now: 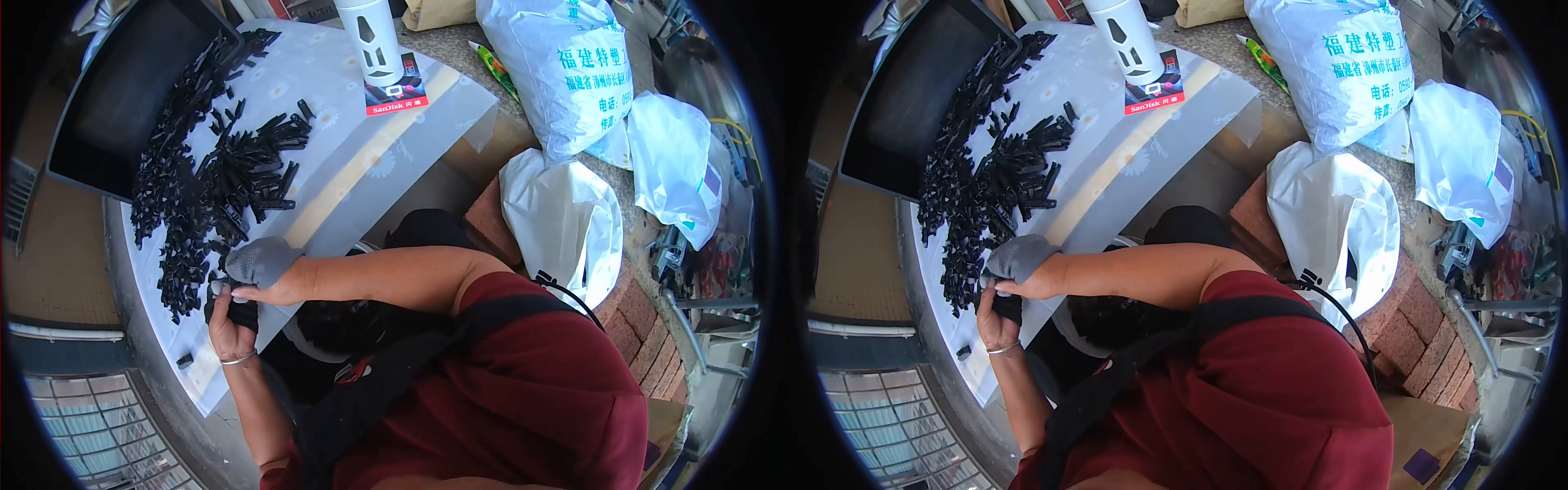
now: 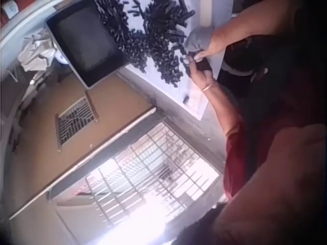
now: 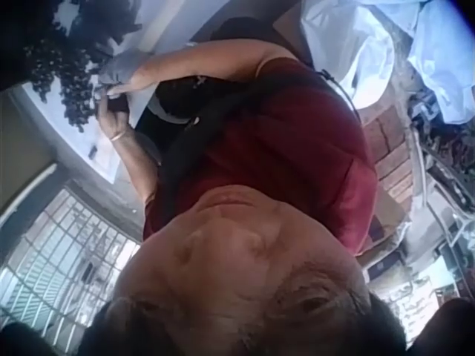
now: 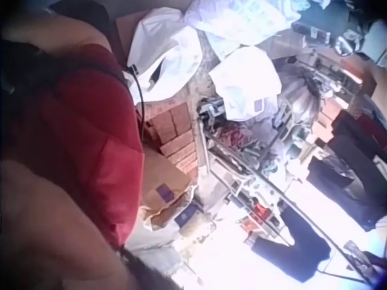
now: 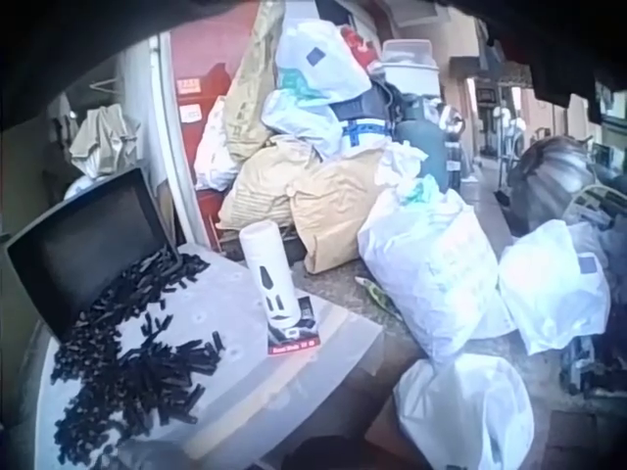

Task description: Assembling small black plastic components by joining two pieces together and placing them in a bucket.

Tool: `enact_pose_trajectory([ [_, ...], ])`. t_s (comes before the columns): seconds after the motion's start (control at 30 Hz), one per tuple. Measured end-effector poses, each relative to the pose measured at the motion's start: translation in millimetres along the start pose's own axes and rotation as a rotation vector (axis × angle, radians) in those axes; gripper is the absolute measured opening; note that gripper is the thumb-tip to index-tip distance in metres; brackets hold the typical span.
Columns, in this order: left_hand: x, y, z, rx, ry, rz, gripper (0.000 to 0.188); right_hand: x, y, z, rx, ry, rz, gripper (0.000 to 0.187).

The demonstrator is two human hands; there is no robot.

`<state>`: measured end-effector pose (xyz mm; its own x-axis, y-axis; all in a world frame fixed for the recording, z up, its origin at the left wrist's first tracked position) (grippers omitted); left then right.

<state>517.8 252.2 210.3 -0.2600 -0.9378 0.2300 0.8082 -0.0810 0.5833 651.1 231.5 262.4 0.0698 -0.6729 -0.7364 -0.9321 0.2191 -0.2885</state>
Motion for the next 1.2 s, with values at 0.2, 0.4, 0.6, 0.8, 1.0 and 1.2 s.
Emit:
enact_pose_trajectory([
  [0.2,3,10,-8,0.209,0.000,-0.025,0.027,-8,4,1,-0.106,0.076,-0.109,0.025],
  [0.4,18,-13,0,-0.482,-0.063,0.259,0.036,-19,-4,-19,0.202,-0.007,-0.447,0.019],
  [0.6,28,31,-25,-0.435,-0.040,0.079,0.038,-2,-39,-20,-0.031,-0.060,-0.342,0.018],
  [0.8,43,30,-43,-0.534,0.015,0.167,0.043,20,-50,-30,0.085,-0.126,-0.460,0.021],
  [1.0,57,-115,65,-1.062,0.422,0.261,0.039,-20,82,-67,-0.062,-0.155,-0.395,0.026],
  [1.2,81,-134,129,-0.662,0.265,0.242,0.035,-29,150,-93,0.107,0.056,-0.446,0.023],
])
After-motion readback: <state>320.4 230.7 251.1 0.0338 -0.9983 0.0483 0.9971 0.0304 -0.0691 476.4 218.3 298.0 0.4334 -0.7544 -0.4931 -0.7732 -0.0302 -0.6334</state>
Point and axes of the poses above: each hand's wrist, its own x-axis away from the middle knuckle, its own y-axis out of the palm, z = x × y, the point moved 8 cm from there along -x, towards the middle knuckle
